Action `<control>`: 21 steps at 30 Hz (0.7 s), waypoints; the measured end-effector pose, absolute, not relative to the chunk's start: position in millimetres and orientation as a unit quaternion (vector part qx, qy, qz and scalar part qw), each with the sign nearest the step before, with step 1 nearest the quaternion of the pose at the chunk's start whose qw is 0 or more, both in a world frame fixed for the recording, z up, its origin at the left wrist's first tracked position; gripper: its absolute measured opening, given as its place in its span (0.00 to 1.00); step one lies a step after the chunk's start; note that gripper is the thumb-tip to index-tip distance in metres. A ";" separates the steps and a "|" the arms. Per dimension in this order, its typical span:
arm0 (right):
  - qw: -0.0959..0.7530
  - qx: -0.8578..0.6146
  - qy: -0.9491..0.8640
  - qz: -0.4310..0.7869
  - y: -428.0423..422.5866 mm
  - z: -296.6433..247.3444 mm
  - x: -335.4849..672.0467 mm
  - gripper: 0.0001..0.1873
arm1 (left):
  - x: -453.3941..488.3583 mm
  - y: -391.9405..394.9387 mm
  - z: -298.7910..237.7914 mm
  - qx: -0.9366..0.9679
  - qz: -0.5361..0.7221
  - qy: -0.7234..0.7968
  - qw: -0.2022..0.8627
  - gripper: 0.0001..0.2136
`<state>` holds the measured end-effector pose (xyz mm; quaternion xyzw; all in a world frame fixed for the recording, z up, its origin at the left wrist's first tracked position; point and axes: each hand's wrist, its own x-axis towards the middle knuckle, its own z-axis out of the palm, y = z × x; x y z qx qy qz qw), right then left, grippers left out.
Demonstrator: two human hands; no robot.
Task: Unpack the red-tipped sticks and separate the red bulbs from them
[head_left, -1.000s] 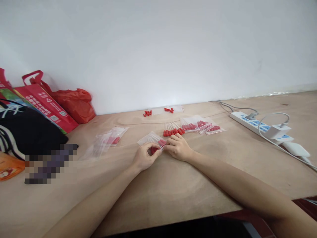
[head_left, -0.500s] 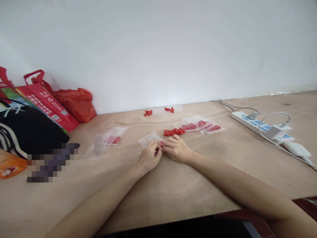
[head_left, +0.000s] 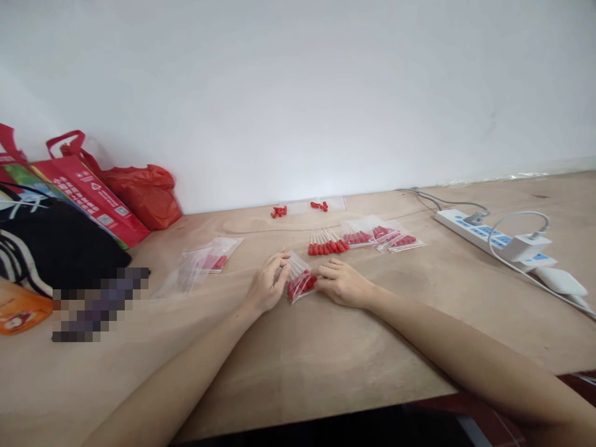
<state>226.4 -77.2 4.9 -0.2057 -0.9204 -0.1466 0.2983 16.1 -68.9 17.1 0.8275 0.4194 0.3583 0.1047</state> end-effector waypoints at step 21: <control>0.297 -0.443 -0.827 0.179 -78.1 2.9 244.2 0.14 | 6.5 -76.8 24.9 0.911 0.187 0.352 0.108 0.18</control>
